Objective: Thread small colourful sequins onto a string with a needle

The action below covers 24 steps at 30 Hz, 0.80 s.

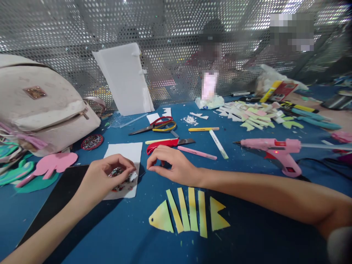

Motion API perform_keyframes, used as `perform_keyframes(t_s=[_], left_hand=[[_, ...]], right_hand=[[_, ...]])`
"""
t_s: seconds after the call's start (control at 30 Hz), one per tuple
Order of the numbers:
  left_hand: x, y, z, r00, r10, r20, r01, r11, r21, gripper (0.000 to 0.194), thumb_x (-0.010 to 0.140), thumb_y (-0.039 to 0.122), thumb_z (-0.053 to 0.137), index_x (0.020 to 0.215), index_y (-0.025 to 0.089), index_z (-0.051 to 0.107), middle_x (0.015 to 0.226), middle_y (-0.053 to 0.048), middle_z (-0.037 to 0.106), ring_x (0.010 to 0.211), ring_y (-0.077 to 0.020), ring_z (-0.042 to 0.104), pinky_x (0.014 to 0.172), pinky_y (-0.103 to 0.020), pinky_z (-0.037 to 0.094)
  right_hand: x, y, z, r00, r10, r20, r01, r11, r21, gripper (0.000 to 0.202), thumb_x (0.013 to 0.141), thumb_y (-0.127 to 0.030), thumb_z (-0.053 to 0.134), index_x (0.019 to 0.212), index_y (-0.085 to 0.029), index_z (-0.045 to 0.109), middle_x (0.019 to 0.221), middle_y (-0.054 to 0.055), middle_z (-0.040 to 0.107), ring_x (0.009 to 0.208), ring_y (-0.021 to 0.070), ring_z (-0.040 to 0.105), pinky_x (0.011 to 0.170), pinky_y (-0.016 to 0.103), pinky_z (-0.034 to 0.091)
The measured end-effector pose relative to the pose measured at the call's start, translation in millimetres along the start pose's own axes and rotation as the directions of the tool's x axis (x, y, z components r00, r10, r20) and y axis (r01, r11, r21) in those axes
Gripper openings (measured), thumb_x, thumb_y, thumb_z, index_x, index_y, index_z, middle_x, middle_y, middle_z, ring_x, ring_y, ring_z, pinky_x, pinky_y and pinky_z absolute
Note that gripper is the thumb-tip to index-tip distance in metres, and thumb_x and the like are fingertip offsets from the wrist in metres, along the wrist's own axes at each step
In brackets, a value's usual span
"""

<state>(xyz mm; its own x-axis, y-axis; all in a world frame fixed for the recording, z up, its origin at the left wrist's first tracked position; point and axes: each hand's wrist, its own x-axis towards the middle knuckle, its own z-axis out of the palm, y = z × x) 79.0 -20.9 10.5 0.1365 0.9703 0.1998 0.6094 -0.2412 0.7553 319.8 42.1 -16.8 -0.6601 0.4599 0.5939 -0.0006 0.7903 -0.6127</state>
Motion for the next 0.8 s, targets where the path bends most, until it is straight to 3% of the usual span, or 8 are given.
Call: perform_keyframes(t_s=[0.13,0.27,0.5,0.8], left_hand=[[-12.2,8.8,17.0,0.99,-0.123,-0.07,0.107,0.974,-0.201,0.014,0.079,0.031,0.077,0.072,0.021,0.071,0.073,-0.001,0.073,0.059,-0.0121,0.065,0.053,-0.02,0.05],[-27.0,16.1,32.7,0.969,-0.223,-0.109,0.182,0.937,-0.297,0.014,0.08,0.031,0.077,0.078,0.021,0.068,0.077,-0.001,0.074,0.066,-0.0135,0.068,0.055,-0.019,0.054],[-37.1,21.9,38.7,0.968,-0.132,-0.215,0.074,0.963,-0.26,0.012,0.081,0.024,0.075,0.091,0.023,0.068,0.082,0.001,0.073,0.075,-0.0139,0.07,0.07,-0.021,0.058],[-40.8,19.4,40.1,0.974,-0.031,-0.226,-0.021,0.974,-0.223,0.018,0.083,0.02,0.074,0.098,0.025,0.067,0.084,0.002,0.073,0.076,-0.0151,0.071,0.073,-0.024,0.06]], right_hand=[[-0.2,-2.2,-0.6,1.0,0.029,0.011,-0.029,1.0,-0.007,0.01,0.099,-0.024,0.059,0.095,-0.018,0.065,0.093,0.004,0.07,0.091,0.0169,0.061,0.078,0.029,0.05],[-1.0,-5.5,-1.6,1.0,0.008,0.024,-0.008,1.0,-0.025,0.005,0.093,-0.016,0.059,0.092,-0.018,0.063,0.088,0.002,0.069,0.085,0.0152,0.06,0.075,0.027,0.048],[-1.5,-8.4,-0.6,0.987,-0.151,0.046,0.153,0.987,-0.054,0.007,0.09,-0.014,0.057,0.086,-0.018,0.059,0.079,0.0,0.063,0.073,0.0115,0.054,0.069,0.025,0.045],[-2.7,-6.6,1.6,0.986,-0.158,0.051,0.162,0.981,-0.104,0.007,0.086,-0.012,0.056,0.082,-0.018,0.056,0.076,-0.001,0.061,0.071,0.0115,0.053,0.065,0.025,0.042]])
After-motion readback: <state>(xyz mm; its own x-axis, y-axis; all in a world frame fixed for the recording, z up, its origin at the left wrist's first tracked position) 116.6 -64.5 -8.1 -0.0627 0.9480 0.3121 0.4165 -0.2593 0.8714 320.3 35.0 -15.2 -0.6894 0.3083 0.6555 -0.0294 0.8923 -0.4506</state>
